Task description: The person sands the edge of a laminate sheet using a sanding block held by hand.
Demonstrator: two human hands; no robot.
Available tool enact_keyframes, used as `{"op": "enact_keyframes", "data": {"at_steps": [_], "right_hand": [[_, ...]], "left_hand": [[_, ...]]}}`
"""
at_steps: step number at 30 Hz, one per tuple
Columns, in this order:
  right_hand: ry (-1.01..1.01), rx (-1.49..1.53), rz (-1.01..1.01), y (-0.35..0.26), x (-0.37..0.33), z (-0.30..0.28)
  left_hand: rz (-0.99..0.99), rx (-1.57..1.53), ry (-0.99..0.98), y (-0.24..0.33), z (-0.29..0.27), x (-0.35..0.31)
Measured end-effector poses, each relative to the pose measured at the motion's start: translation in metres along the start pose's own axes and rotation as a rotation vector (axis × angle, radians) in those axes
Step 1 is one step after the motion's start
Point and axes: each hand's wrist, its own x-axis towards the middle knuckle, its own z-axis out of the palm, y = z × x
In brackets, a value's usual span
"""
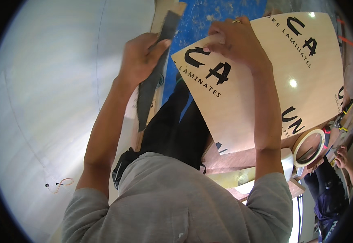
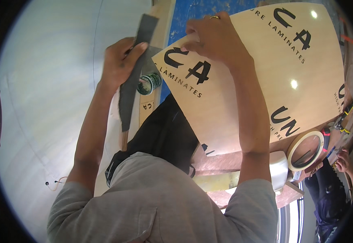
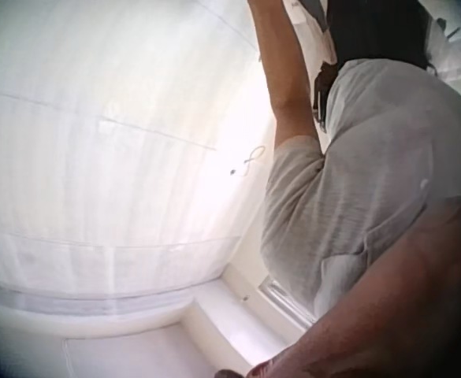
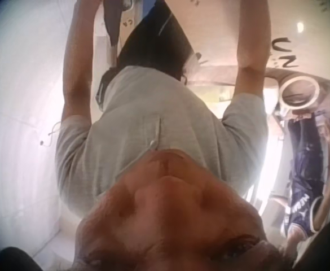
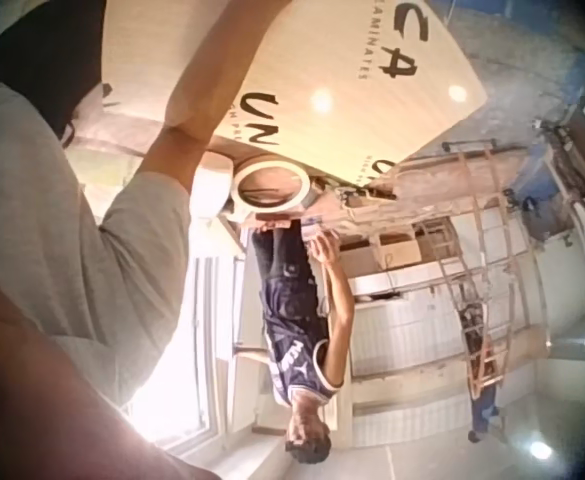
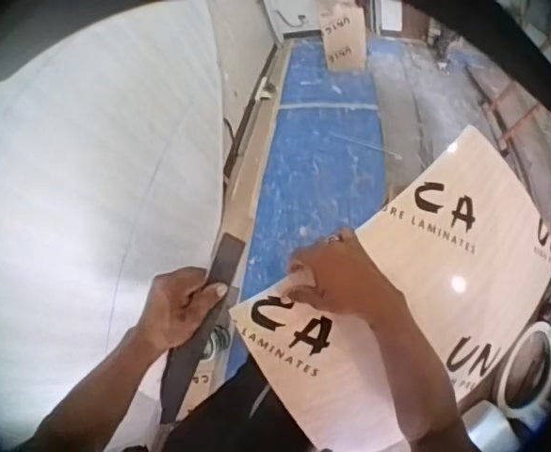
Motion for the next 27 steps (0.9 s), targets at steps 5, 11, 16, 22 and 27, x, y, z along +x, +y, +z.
{"op": "enact_keyframes", "data": {"at_steps": [5,11,16,22,27], "right_hand": [[-0.046,-0.052,0.015,-0.002,0.001,0.002],[0.0,0.021,0.007,0.006,-0.001,0.001],[0.017,0.06,-0.046,-0.002,0.001,-0.001],[0.012,-0.001,0.001,-0.002,-0.002,-0.002],[0.029,0.089,-0.073,0.007,-0.002,-0.003]], "left_hand": [[0.099,0.069,-0.04,-0.008,0.021,-0.017],[-0.062,-0.044,-0.04,-0.002,-0.019,-0.045],[0.032,0.033,-0.062,-0.002,0.011,-0.003],[0.082,0.014,-0.148,-0.005,-0.017,-0.052],[-0.097,-0.033,-0.099,0.011,-0.02,0.013]]}}
